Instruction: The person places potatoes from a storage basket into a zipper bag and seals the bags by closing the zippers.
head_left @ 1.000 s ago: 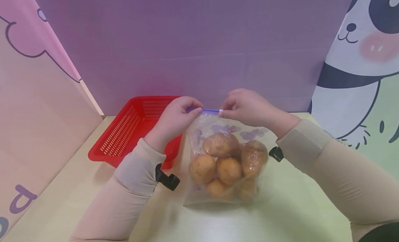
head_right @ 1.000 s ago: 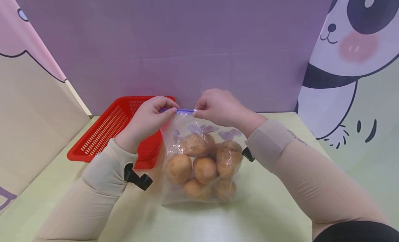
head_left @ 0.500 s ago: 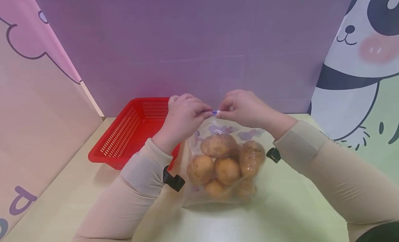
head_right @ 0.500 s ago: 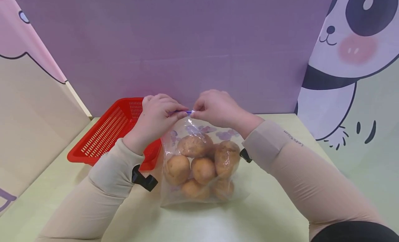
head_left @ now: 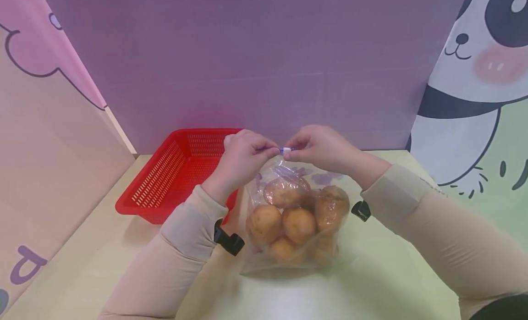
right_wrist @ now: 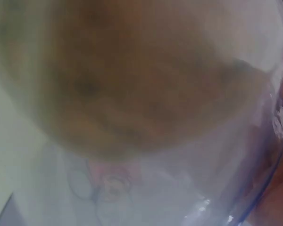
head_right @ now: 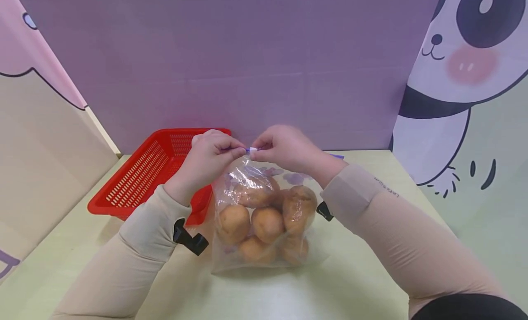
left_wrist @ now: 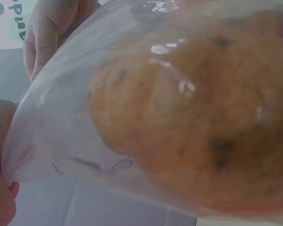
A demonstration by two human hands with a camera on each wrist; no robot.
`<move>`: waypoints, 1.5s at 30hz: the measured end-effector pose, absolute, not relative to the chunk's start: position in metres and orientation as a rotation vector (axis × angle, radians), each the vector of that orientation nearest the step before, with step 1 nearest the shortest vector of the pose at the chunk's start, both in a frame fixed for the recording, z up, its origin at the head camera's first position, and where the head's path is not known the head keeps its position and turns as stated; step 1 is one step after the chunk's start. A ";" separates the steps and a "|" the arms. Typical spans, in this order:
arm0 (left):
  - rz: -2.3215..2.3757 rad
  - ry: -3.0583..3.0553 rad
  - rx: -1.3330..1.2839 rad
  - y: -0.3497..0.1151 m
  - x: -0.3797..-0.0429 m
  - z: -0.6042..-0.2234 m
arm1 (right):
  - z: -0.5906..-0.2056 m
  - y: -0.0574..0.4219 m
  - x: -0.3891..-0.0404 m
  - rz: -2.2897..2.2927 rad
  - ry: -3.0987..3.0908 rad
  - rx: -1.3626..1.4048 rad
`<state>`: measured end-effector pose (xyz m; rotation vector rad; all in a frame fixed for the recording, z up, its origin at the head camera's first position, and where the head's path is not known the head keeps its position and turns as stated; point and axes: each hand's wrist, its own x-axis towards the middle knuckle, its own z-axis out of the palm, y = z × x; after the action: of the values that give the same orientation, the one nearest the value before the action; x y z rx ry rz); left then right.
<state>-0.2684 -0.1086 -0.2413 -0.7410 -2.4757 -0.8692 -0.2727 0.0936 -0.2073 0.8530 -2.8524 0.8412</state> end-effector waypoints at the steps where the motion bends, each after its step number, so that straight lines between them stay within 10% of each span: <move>1: -0.871 -2.472 -0.738 -0.109 -0.268 -0.242 | -0.209 0.094 -0.273 0.864 -2.841 0.858; 45: -0.837 -2.521 -0.651 -0.123 -0.270 -0.244 | -0.217 0.118 -0.273 0.729 -2.710 0.918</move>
<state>-0.2699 -0.1228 -0.2440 -0.6510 -2.5215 -0.8374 -0.2730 0.1185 -0.2170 0.9181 -2.7105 0.7290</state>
